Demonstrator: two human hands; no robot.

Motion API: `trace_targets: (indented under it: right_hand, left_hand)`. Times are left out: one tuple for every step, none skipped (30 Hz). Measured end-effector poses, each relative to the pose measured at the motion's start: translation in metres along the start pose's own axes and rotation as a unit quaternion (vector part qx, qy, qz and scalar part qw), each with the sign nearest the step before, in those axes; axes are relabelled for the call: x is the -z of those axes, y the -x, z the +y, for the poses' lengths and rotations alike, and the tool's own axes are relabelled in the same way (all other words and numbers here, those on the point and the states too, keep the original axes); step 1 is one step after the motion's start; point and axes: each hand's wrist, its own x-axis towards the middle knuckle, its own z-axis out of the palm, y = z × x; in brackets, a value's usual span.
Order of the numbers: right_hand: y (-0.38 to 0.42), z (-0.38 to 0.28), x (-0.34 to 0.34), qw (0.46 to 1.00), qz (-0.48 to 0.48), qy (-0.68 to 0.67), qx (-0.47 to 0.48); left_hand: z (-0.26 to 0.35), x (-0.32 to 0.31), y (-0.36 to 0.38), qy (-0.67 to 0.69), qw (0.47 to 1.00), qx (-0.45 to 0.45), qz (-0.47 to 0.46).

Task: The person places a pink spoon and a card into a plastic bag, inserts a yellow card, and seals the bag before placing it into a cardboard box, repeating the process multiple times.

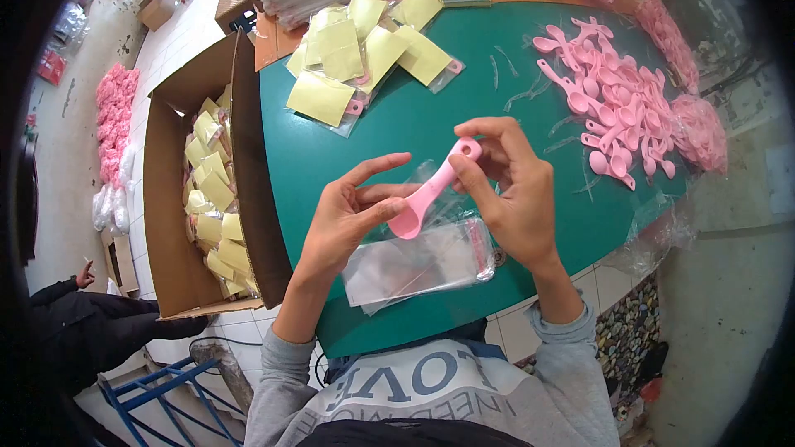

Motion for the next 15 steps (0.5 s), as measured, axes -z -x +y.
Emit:
trace_targets:
  right_hand:
    - [-0.002,0.002,0.000,1.000,-0.017,-0.016,-0.017]
    - [-0.005,0.004,0.001,0.998,-0.034,-0.031,-0.034]
    - [-0.008,0.006,0.003,0.999,-0.035,-0.028,-0.021]
    - [-0.011,0.008,0.005,0.999,-0.034,-0.025,-0.008]
    - [-0.015,0.011,0.008,0.999,-0.034,-0.022,0.004]
    - [-0.020,0.013,0.011,0.998,-0.050,-0.017,0.026]
    - [-0.025,0.016,0.013,0.997,-0.066,-0.012,0.047]
    - [-0.029,0.018,0.015,0.994,-0.081,-0.007,0.068]
    - [-0.034,0.019,0.014,0.986,-0.120,0.023,0.116]
    - [-0.040,0.018,0.010,0.972,-0.160,0.054,0.164]
    - [-0.044,0.018,0.005,0.953,-0.200,0.085,0.212]
    - [-0.048,0.018,0.001,0.939,-0.233,0.114,0.226]
    - [-0.052,0.019,-0.005,0.923,-0.267,0.142,0.238]
    - [-0.061,0.020,-0.005,0.916,-0.305,0.121,0.232]
    - [-0.070,0.022,-0.006,0.907,-0.342,0.100,0.223]
  left_hand:
    - [0.000,-0.001,-0.001,0.000,1.000,-0.008,-0.009]
    - [-0.002,0.001,-0.003,-0.044,0.999,-0.022,-0.014]
    - [-0.007,0.006,-0.007,-0.088,0.995,-0.035,-0.020]
    - [-0.009,0.009,-0.010,-0.130,0.990,-0.048,-0.025]
    - [-0.007,0.012,-0.010,-0.144,0.988,-0.014,-0.044]
    - [-0.003,0.017,-0.011,-0.158,0.985,0.019,-0.064]
    - [0.000,0.018,-0.013,-0.172,0.980,0.052,-0.083]
    - [-0.001,0.016,-0.015,-0.176,0.980,-0.005,-0.091]
    - [0.001,0.015,-0.016,-0.138,0.988,-0.008,-0.074]
    - [0.005,0.012,-0.017,-0.100,0.993,-0.012,-0.056]
    - [0.007,0.011,-0.019,-0.061,0.997,-0.017,-0.039]
    - [0.008,0.011,-0.021,-0.051,0.998,-0.035,-0.012]
    - [0.007,0.012,-0.021,-0.041,0.998,-0.052,0.015]
    - [0.005,0.014,-0.022,-0.031,0.996,-0.070,0.042]
    - [0.004,0.018,-0.023,-0.022,0.994,-0.088,0.068]
